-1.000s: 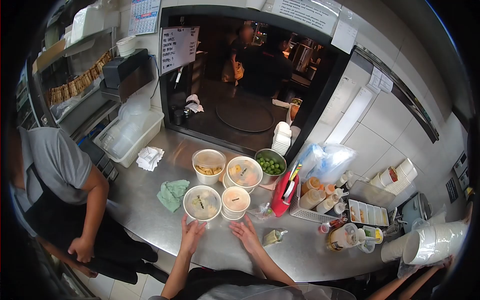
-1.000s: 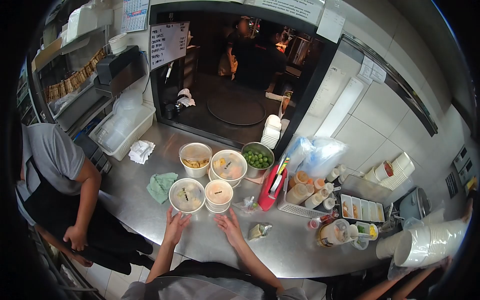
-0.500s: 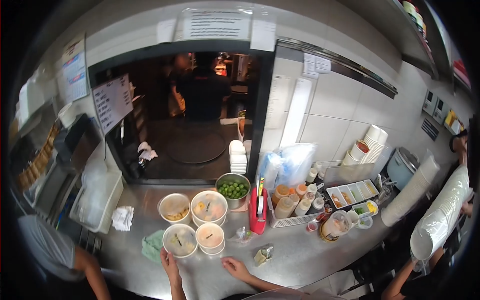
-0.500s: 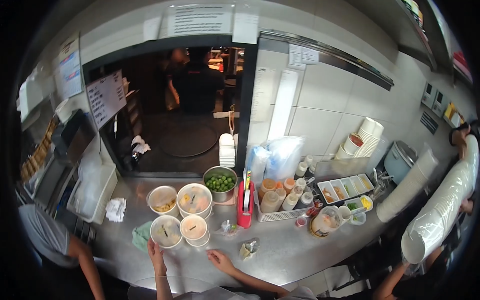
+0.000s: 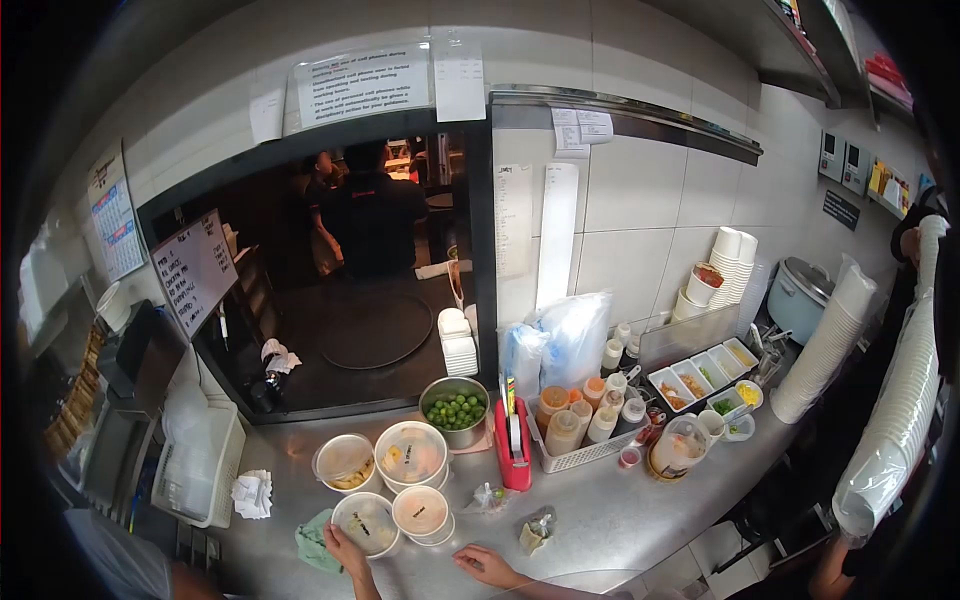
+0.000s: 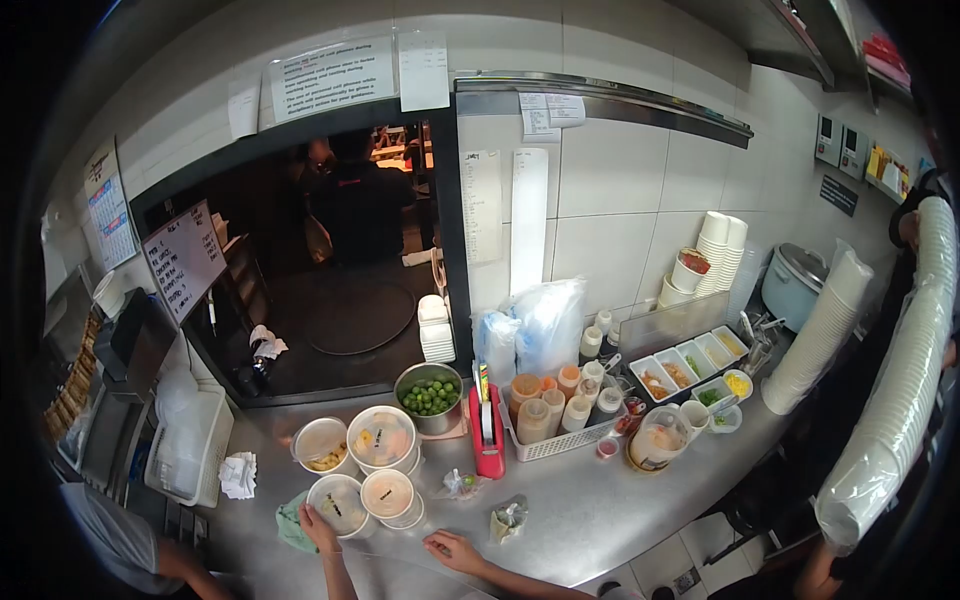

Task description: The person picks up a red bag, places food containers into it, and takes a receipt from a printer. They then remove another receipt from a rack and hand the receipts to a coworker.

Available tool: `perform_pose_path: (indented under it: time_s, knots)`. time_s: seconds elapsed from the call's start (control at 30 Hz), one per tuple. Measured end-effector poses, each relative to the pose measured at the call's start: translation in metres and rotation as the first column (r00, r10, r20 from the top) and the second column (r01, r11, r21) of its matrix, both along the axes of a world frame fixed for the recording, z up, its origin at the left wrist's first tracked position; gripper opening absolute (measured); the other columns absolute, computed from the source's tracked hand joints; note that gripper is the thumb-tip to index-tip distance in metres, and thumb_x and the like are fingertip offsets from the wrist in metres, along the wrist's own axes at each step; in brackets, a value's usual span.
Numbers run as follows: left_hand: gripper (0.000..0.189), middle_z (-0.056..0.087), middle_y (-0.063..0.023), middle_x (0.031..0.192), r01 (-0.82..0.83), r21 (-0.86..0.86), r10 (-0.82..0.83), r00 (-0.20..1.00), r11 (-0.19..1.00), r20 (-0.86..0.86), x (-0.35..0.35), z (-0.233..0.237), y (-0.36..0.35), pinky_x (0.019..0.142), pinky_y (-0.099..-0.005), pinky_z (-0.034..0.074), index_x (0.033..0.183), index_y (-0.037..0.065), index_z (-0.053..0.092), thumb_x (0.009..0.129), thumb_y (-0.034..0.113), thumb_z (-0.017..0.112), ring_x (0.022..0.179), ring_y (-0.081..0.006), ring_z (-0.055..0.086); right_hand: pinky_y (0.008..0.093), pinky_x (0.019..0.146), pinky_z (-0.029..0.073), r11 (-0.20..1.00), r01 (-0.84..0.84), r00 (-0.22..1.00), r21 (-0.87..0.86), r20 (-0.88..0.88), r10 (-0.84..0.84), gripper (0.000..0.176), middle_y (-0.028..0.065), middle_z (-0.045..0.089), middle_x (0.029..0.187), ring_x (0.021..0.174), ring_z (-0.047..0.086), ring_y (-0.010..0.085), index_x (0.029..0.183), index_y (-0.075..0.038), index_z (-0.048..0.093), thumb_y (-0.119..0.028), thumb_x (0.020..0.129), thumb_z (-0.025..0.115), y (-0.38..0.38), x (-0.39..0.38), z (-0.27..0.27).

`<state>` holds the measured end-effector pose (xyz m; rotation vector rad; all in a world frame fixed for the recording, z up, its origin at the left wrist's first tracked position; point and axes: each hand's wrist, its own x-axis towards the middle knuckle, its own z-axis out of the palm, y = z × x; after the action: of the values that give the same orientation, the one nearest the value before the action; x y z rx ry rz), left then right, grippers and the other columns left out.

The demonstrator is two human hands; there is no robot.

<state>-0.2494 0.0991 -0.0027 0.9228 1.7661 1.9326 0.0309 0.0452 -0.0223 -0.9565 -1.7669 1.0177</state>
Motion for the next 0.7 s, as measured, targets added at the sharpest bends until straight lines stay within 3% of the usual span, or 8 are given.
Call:
perform_pose_path:
  time_s: [0.3,0.5,0.6,0.7]
  knots:
    - [0.029,0.057,-0.0071,0.090,-0.057,-0.009,0.057,0.998,0.998,0.004,0.004,0.003,0.006,0.075,-0.0276,0.042,0.100,-0.003,0.054,0.093,0.022,0.043,0.082,-0.0139,0.051,0.0250,0.058,0.046,0.999,0.039,0.999,0.034,0.016,-0.040,0.013,0.0049,0.059,0.080,0.069,0.058,0.0124,0.093,-0.003,0.062,-0.013,0.085,0.059,0.002,-0.002,-0.010]
    - [0.032,0.059,-0.0142,0.093,-0.057,-0.089,0.047,0.993,0.994,-0.110,-0.008,-0.011,0.013,0.078,-0.0322,0.042,0.102,-0.006,0.055,0.094,0.021,0.039,0.083,-0.0206,0.053,0.0255,0.057,0.045,0.998,0.053,0.998,0.035,0.012,-0.054,0.011,0.0045,0.058,0.078,0.067,0.058,0.0128,0.090,-0.003,0.062,-0.013,0.086,0.058,0.002,-0.004,-0.012]
    - [0.042,0.055,-0.0206,0.110,-0.045,-0.158,0.036,0.998,0.986,-0.059,0.000,0.005,0.003,0.090,-0.0347,0.038,0.116,-0.007,0.049,0.096,0.027,0.037,0.101,-0.0279,0.052,0.0237,0.059,0.046,0.995,0.024,0.999,0.092,0.032,-0.028,0.017,0.0052,0.057,0.080,0.069,0.057,0.0131,0.101,-0.004,0.060,-0.012,0.086,0.057,0.004,-0.001,-0.019]
    - [0.053,0.036,-0.0255,0.133,-0.161,-0.019,0.151,0.953,0.987,-0.261,0.031,0.017,-0.024,0.103,-0.0376,0.027,0.132,-0.007,0.032,0.097,0.032,0.033,0.123,-0.0339,0.036,0.0276,0.071,0.047,0.998,-0.006,0.997,-0.057,-0.073,0.001,0.031,0.0076,0.058,0.091,0.081,0.058,0.0191,0.116,-0.007,0.053,-0.013,0.085,0.057,-0.005,-0.004,-0.020]
